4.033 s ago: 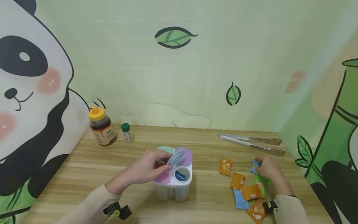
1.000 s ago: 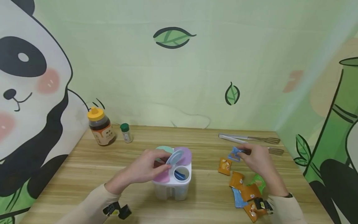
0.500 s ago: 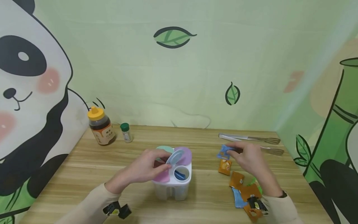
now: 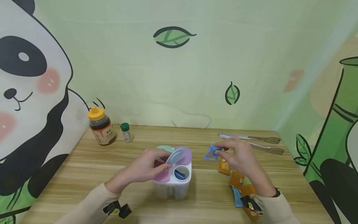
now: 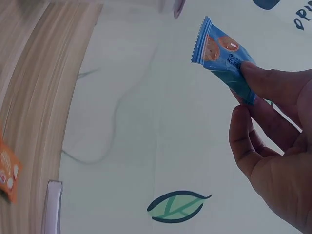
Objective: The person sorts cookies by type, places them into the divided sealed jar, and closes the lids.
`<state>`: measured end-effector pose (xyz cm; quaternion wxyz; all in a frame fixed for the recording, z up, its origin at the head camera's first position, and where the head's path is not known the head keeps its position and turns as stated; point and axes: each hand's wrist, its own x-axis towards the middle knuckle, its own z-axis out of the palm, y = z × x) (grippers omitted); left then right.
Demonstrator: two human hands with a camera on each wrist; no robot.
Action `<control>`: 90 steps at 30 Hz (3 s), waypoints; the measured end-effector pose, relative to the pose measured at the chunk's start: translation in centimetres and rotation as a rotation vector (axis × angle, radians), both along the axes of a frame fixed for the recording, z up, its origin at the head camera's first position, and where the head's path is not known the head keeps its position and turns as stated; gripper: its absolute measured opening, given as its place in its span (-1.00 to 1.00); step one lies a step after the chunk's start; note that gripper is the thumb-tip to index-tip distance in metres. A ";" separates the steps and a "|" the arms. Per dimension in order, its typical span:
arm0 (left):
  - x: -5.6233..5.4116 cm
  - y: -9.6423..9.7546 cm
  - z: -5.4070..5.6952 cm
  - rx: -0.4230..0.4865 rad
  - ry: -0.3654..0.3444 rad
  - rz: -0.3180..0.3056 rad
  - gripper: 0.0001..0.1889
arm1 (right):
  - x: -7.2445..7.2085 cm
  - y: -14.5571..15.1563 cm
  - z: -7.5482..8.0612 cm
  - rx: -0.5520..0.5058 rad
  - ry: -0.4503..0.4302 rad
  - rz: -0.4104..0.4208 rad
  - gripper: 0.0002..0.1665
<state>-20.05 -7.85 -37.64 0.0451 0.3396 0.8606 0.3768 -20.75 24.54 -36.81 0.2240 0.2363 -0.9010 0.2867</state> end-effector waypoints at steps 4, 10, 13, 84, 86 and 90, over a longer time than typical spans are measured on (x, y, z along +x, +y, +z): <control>0.0 0.0 0.0 -0.002 -0.002 0.001 -0.70 | 0.2 -0.7 0.4 -0.042 -0.007 0.064 -0.67; 0.0 0.0 -0.1 0.002 0.003 -0.002 -0.71 | 0.9 -1.8 0.9 -0.107 -0.003 0.174 -0.66; 0.0 0.0 -0.1 0.011 0.003 -0.005 -0.71 | 1.1 -2.4 1.0 -0.148 0.005 0.243 -0.66; -0.1 0.0 -0.5 0.024 0.016 -0.019 -0.72 | 1.9 -9.4 0.3 0.704 -0.177 0.572 -0.71; -0.1 0.0 -0.5 0.028 0.014 -0.021 -0.72 | 1.9 -9.3 0.2 0.687 -0.183 0.576 -0.70; -0.1 0.0 -0.5 0.027 0.012 -0.021 -0.72 | 1.7 -8.8 -0.2 0.614 -0.165 0.608 -0.70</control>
